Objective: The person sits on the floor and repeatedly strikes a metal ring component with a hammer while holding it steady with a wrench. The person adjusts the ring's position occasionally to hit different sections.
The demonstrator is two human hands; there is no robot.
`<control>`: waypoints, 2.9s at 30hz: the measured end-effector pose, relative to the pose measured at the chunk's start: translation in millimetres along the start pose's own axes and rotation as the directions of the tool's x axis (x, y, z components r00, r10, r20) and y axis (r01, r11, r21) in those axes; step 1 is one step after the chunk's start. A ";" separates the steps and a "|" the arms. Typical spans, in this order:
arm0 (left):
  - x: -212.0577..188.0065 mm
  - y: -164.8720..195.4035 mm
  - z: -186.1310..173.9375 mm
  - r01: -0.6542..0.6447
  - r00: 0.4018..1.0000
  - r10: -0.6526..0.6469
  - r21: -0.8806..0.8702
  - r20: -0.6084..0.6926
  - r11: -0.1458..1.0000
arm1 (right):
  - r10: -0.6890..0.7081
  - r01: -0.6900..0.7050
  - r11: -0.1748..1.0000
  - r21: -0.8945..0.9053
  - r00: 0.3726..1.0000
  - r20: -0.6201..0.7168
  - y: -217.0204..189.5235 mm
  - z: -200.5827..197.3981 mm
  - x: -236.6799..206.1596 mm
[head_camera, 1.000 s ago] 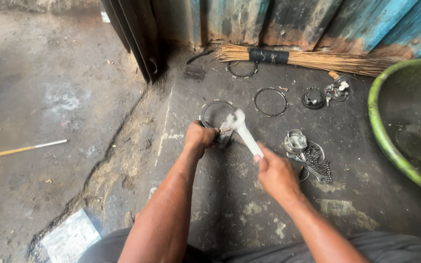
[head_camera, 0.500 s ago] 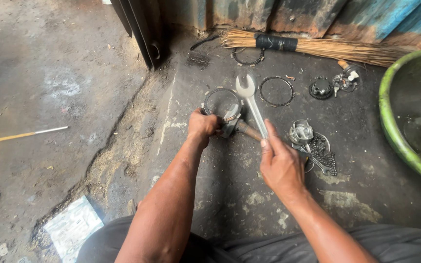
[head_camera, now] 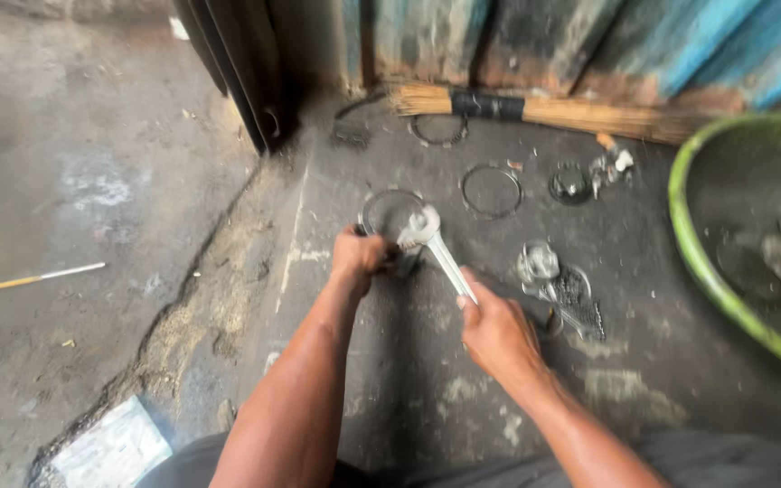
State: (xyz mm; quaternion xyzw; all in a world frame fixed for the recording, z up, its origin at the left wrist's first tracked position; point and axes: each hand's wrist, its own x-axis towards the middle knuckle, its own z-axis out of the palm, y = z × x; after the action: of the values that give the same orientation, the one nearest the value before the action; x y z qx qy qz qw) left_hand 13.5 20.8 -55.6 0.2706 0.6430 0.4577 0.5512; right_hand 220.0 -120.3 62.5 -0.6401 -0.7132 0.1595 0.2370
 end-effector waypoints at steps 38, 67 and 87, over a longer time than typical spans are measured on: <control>-20.4 12.5 -1.5 0.043 0.997 -0.033 -0.139 0.073 0.989 | 0.216 -0.223 0.974 0.041 0.969 0.120 14.3 10.5 -1.6; -29.6 19.8 -6.3 0.061 0.998 -0.064 0.099 0.026 0.993 | 0.327 -0.400 0.861 0.315 0.908 0.261 -3.6 -15.3 6.8; -41.4 25.6 -7.3 0.161 0.985 -0.162 0.029 0.054 0.987 | 0.441 -0.460 0.887 -0.039 0.821 0.363 2.2 -2.0 8.6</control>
State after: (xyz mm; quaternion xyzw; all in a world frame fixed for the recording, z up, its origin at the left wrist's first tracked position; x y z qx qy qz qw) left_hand 12.7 -5.5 -14.0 0.2372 0.6525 0.3958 0.6011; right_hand 222.4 -111.7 64.2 -0.7435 -0.5688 0.3440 0.0731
